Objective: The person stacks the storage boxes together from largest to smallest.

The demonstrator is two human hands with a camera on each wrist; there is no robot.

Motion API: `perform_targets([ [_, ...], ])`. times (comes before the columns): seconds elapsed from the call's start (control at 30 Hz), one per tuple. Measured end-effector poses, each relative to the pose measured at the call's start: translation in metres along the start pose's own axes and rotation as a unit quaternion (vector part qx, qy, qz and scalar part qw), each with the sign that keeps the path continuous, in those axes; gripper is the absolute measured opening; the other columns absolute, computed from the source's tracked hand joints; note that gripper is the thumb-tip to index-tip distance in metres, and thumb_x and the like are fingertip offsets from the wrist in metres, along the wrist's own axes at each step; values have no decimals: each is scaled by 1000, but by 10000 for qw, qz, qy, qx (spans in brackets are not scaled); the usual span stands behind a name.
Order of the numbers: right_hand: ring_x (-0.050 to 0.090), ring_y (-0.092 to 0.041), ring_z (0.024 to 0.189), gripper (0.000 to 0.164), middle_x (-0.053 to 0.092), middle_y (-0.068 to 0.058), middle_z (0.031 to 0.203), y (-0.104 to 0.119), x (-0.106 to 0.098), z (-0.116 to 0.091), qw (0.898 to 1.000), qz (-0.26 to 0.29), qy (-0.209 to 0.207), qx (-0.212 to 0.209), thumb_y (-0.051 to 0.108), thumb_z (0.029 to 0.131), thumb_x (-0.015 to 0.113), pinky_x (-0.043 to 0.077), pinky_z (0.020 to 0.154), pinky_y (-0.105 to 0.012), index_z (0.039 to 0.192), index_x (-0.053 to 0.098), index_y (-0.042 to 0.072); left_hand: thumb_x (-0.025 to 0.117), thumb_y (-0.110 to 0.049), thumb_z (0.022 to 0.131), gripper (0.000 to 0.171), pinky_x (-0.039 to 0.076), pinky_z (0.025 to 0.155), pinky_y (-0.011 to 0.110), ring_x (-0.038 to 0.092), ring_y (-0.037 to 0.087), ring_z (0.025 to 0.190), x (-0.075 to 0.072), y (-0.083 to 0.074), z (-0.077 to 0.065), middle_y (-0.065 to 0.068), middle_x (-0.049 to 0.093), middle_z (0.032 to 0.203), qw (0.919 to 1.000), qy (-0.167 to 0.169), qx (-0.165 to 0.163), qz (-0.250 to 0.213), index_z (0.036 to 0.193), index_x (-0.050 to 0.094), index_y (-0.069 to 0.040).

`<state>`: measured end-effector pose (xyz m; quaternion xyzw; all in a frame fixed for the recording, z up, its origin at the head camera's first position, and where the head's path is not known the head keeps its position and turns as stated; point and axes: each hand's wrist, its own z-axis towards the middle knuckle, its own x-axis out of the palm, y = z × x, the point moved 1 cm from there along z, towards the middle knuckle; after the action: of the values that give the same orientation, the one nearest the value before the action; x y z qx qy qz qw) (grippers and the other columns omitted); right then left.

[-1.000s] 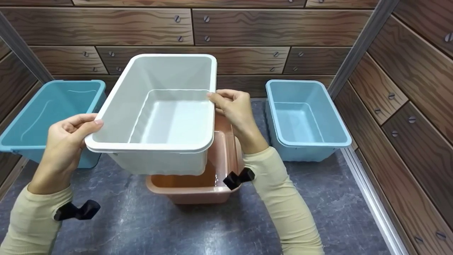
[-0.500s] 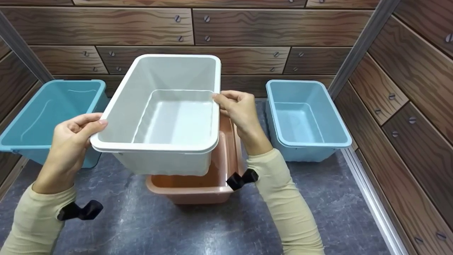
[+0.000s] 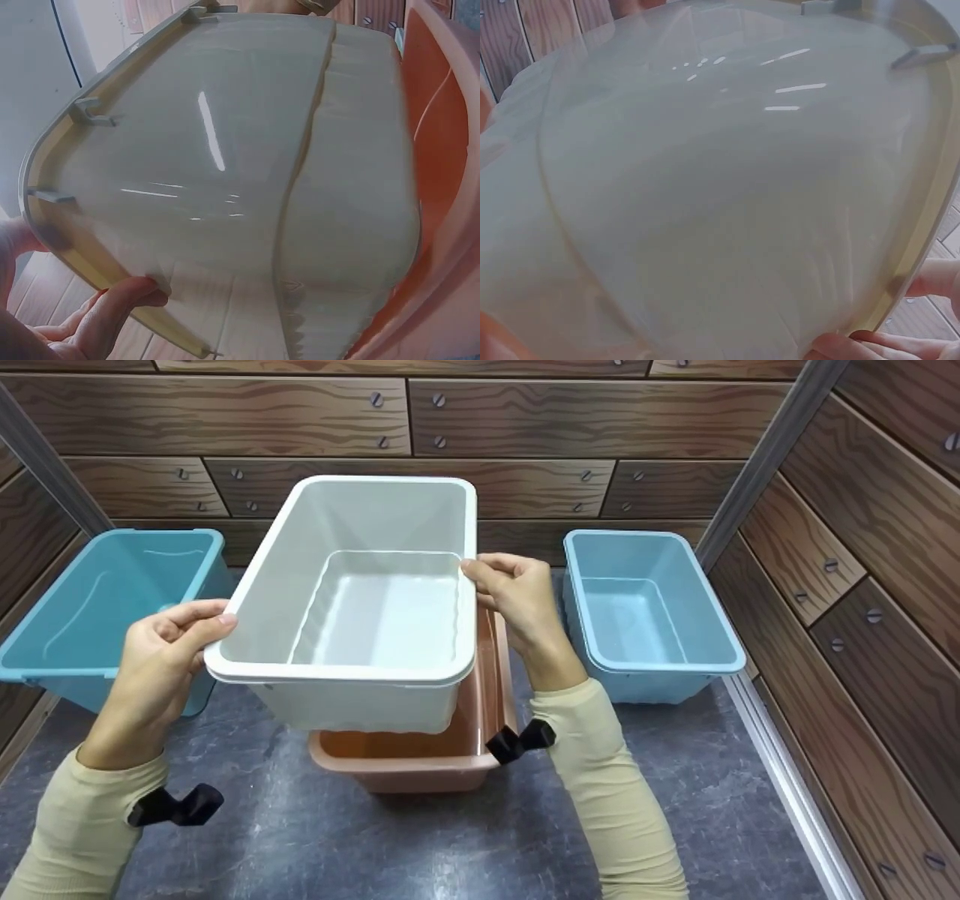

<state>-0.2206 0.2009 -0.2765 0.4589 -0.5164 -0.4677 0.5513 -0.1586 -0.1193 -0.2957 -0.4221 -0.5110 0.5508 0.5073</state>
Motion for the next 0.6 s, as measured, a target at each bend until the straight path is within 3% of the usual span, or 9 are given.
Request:
perform_targets([
  [0.6, 71, -3, 67, 26, 74, 6, 69, 4, -9, -1, 9999, -89, -60, 24, 2, 90, 59, 58, 63, -15, 75, 74, 18, 65, 1, 82, 25, 59, 64, 19, 66, 6, 70, 9, -1, 1, -3, 69, 76, 9997, 110, 23, -215, 104, 63, 15],
])
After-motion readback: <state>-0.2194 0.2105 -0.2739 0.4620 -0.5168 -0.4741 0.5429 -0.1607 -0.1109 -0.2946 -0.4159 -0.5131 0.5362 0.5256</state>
